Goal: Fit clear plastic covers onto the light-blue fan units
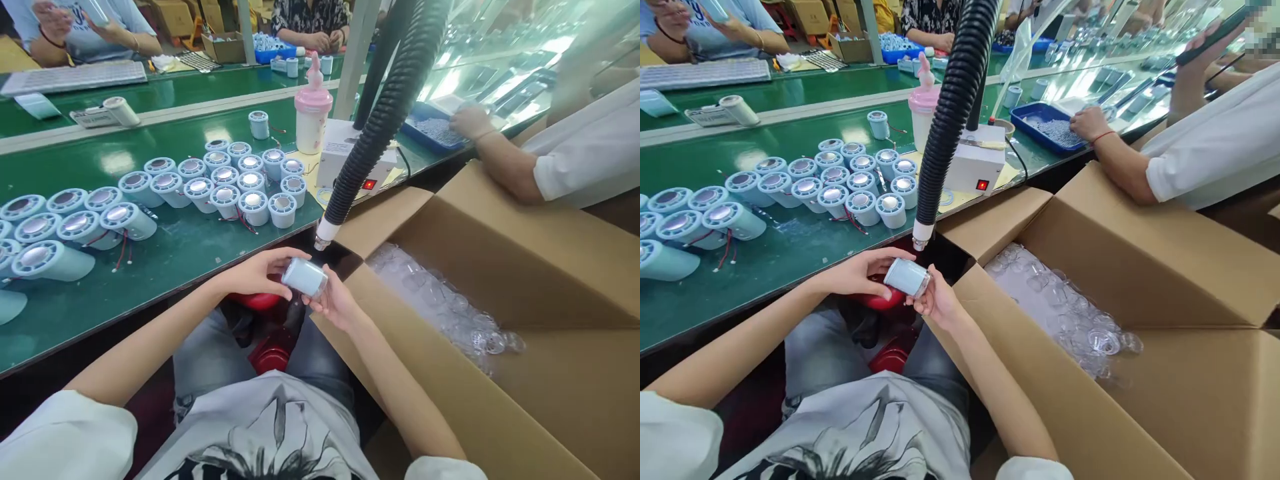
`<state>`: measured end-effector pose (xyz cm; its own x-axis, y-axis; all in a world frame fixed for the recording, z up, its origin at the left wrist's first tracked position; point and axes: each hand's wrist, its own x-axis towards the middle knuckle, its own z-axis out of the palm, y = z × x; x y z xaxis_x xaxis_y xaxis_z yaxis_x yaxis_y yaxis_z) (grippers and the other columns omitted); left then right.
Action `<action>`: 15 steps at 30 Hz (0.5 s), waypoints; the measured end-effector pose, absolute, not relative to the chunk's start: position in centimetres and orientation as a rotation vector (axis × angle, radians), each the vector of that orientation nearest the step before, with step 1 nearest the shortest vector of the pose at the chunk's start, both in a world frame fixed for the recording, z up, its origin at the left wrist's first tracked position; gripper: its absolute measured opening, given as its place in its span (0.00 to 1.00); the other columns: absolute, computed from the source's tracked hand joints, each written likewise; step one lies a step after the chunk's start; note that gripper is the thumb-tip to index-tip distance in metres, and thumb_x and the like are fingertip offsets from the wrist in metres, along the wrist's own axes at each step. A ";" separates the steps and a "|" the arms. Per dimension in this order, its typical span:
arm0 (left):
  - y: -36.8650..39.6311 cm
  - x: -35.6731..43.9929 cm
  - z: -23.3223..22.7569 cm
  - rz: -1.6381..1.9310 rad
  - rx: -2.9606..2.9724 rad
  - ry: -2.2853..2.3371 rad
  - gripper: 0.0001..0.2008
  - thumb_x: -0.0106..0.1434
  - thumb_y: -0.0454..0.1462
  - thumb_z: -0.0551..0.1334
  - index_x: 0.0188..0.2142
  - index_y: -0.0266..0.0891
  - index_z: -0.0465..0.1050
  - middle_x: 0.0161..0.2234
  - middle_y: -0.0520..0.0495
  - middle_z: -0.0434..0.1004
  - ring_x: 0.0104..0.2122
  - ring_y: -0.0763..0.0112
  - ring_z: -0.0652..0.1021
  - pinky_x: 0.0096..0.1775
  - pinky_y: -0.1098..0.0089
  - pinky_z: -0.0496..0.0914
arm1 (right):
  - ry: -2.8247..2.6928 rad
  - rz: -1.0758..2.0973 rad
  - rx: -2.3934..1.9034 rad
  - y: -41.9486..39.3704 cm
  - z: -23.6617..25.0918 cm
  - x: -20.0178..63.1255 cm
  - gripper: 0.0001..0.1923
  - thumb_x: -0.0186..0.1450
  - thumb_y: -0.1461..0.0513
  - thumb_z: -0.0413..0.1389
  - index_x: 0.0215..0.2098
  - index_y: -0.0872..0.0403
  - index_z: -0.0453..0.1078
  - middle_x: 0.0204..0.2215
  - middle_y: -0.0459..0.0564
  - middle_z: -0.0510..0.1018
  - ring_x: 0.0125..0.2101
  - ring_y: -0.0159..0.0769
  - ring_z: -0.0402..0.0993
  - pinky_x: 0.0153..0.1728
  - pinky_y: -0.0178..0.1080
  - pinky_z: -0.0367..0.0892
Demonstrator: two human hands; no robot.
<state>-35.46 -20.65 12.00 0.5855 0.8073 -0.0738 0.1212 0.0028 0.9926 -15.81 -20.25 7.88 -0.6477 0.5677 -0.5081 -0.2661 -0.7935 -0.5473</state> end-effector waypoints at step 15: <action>-29.1 -34.7 15.5 0.704 1.212 1.012 0.34 0.56 0.36 0.67 0.60 0.47 0.58 0.47 0.45 0.73 0.42 0.66 0.77 0.41 0.68 0.75 | -1.970 1.172 -0.562 -25.9 10.9 -11.7 0.31 0.60 0.64 0.61 0.59 0.40 0.59 0.61 0.50 0.63 0.59 0.44 0.61 0.57 0.49 0.62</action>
<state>-34.72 -29.11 15.48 0.4114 0.8770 -0.2483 0.0730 0.2399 0.9681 -11.69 -25.89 10.87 -0.6131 0.6896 0.3855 -0.0095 0.4815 -0.8764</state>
